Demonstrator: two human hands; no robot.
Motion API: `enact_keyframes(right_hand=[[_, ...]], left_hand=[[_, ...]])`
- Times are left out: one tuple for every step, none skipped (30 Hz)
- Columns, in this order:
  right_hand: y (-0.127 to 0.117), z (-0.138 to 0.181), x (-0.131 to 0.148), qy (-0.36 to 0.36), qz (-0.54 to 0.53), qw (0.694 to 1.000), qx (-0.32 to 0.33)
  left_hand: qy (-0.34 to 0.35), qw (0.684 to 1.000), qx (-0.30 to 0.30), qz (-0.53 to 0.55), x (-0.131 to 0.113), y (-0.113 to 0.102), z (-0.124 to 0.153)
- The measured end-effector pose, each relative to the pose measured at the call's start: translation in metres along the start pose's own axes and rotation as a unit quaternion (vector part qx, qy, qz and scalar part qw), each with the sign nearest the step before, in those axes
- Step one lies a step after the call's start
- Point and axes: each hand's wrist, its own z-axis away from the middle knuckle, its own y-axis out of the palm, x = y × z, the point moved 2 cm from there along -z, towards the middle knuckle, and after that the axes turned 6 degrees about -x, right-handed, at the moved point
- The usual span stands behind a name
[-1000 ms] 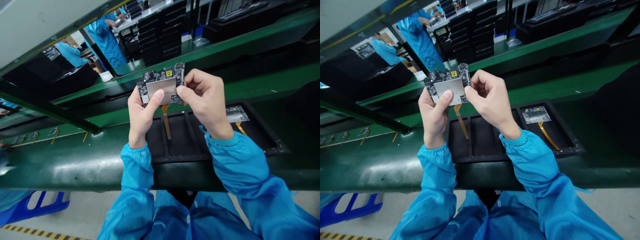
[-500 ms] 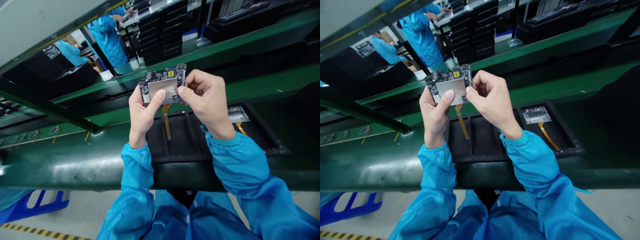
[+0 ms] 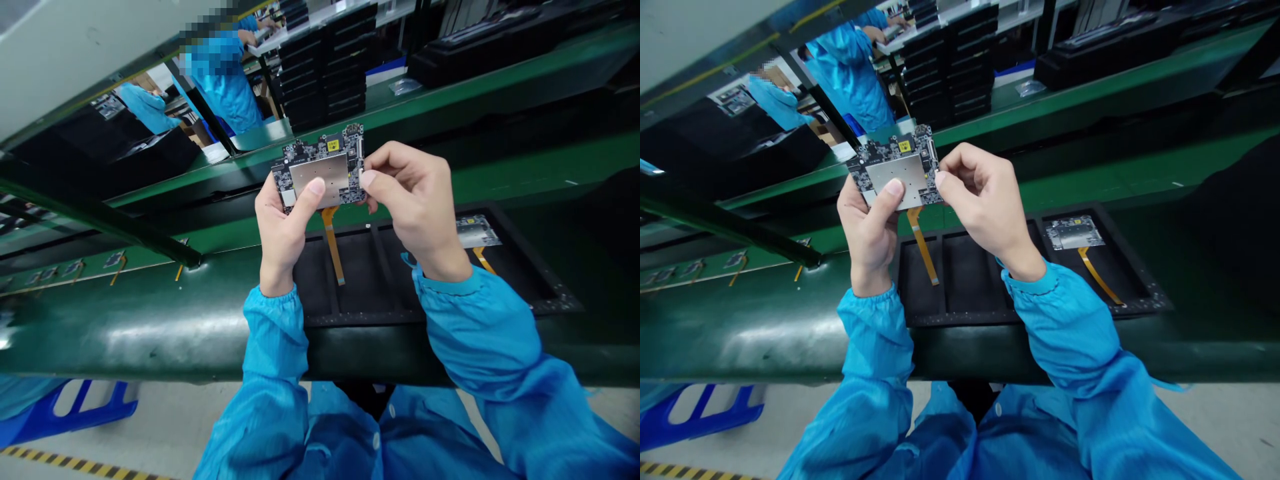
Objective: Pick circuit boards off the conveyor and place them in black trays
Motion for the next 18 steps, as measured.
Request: enact_keyframes(right_hand=[[0.0, 0.0, 0.0, 0.0, -0.004, 1.0, -0.004], [0.0, 0.0, -0.001, 0.0, -0.007, 1.0, -0.008], [0.0, 0.0, -0.001, 0.001, -0.01, 1.0, -0.011], [0.001, -0.001, -0.002, 0.002, -0.013, 1.0, -0.012], [0.001, -0.001, -0.002, 0.002, -0.015, 1.0, -0.012], [0.001, -0.001, -0.002, 0.004, -0.016, 1.0, -0.011], [0.001, -0.001, -0.002, 0.006, -0.015, 1.0, -0.011], [0.0, -0.001, -0.002, 0.008, -0.014, 1.0, -0.012], [0.0, -0.002, -0.001, 0.01, -0.013, 1.0, -0.012], [0.0, -0.002, 0.0, 0.012, -0.013, 1.0, -0.011], [-0.001, -0.002, 0.0, 0.014, -0.013, 1.0, -0.008], [-0.001, -0.002, 0.001, 0.016, -0.015, 1.0, -0.004], [-0.001, -0.002, 0.001, 0.017, -0.019, 1.0, 0.0], [-0.001, -0.002, 0.0, 0.019, -0.024, 1.0, 0.005], [-0.002, -0.002, -0.001, 0.021, -0.029, 0.999, 0.008], [-0.003, -0.002, -0.002, 0.022, -0.034, 0.999, 0.009], [-0.003, -0.003, -0.004, 0.024, -0.035, 0.999, 0.012], [-0.004, -0.003, -0.006, 0.025, -0.033, 0.999, 0.016]], left_hand=[[0.003, 1.0, 0.0, 0.002, 0.0, 0.0, 0.0], [0.004, 1.0, 0.0, 0.002, 0.001, 0.0, 0.0], [0.004, 1.0, -0.001, 0.001, 0.001, 0.0, 0.0], [0.003, 1.0, -0.002, 0.0, 0.001, 0.0, -0.001], [0.003, 1.0, -0.003, -0.001, 0.001, 0.0, -0.001], [0.004, 1.0, -0.003, -0.001, 0.002, 0.0, -0.001], [0.005, 1.0, -0.003, -0.001, 0.002, -0.001, -0.001], [0.005, 1.0, -0.005, -0.001, 0.002, -0.001, -0.001], [0.005, 1.0, -0.006, -0.003, 0.003, -0.002, -0.001], [0.003, 1.0, -0.006, -0.006, 0.003, -0.002, -0.001], [0.001, 1.0, -0.006, -0.01, 0.003, -0.003, -0.001], [-0.002, 1.0, -0.005, -0.014, 0.004, -0.005, -0.002], [-0.003, 1.0, -0.002, -0.014, 0.004, -0.006, -0.002], [-0.004, 1.0, 0.002, -0.011, 0.004, -0.007, -0.002], [-0.006, 1.0, 0.006, -0.006, 0.004, -0.008, -0.002], [-0.008, 1.0, 0.008, 0.001, 0.004, -0.009, -0.003], [-0.011, 1.0, 0.009, 0.006, 0.004, -0.01, -0.004], [-0.014, 1.0, 0.008, 0.009, 0.004, -0.011, -0.005]])
